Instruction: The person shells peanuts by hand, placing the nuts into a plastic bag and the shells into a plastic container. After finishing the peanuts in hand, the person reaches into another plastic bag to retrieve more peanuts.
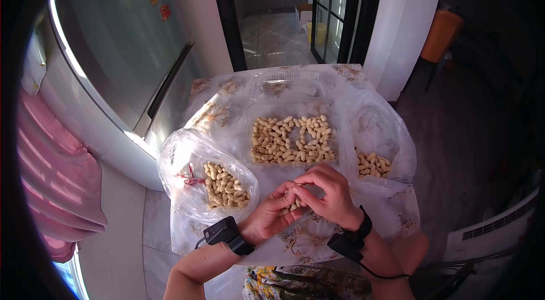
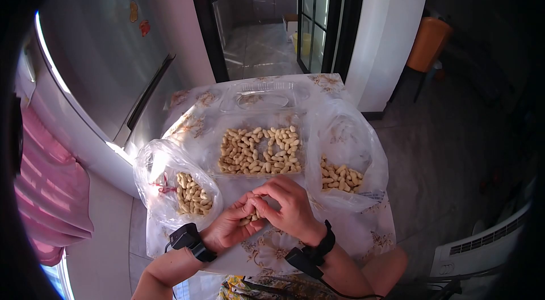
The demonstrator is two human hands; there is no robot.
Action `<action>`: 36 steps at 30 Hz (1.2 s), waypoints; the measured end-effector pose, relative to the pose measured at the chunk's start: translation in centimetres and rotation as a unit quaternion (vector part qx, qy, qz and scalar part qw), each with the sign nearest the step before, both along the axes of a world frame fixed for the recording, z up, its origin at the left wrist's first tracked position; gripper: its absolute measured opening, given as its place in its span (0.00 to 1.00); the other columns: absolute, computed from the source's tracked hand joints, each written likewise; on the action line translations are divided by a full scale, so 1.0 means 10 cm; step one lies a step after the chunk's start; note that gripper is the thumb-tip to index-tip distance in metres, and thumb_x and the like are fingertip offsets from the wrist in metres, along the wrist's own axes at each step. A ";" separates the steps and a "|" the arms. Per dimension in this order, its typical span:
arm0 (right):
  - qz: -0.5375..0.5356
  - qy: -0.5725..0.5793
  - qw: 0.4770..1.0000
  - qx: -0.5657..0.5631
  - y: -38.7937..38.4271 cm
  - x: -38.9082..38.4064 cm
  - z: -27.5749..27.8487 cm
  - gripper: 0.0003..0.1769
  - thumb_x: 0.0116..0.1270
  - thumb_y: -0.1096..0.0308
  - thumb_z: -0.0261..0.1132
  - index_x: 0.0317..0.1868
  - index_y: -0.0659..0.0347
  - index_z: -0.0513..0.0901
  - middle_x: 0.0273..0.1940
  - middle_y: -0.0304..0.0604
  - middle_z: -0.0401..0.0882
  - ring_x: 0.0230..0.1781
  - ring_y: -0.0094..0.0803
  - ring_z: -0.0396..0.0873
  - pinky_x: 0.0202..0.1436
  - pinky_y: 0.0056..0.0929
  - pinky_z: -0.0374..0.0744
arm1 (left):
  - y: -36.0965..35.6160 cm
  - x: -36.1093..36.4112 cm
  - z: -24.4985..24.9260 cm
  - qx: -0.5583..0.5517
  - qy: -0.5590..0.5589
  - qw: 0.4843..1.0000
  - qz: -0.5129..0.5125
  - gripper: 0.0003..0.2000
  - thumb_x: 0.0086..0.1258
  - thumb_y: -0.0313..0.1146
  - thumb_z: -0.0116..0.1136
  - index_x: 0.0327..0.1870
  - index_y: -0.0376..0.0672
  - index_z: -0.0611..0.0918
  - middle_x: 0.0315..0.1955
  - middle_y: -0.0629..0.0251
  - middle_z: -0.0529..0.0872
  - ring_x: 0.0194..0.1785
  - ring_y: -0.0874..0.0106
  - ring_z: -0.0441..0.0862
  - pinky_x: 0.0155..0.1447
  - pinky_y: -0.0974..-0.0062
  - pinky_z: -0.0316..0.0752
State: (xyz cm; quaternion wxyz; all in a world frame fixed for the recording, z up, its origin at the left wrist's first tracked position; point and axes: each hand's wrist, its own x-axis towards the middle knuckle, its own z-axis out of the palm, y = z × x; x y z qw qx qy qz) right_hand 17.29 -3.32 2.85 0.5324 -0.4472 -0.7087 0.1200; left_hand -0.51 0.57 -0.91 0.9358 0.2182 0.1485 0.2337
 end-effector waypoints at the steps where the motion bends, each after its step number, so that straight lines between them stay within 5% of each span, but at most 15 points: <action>1: -0.001 -0.005 1.000 0.003 0.00 0.00 0.00 0.07 0.59 0.75 0.71 0.38 0.63 0.85 0.33 0.43 0.82 0.33 0.35 0.81 0.36 0.29 0.78 | 0.01 0.00 0.00 0.005 -0.013 1.000 -0.006 0.07 0.76 0.38 0.56 0.50 0.51 0.79 0.42 0.74 0.83 0.49 0.80 0.79 0.50 0.81 0.74; 36: -0.018 0.001 1.000 -0.004 0.01 -0.02 -0.02 0.06 0.61 0.72 0.73 0.35 0.63 0.83 0.30 0.42 0.81 0.28 0.33 0.81 0.31 0.28 0.78 | 0.00 0.01 0.00 0.004 0.003 1.000 -0.014 0.08 0.75 0.39 0.59 0.48 0.49 0.79 0.41 0.73 0.82 0.47 0.79 0.79 0.53 0.81 0.75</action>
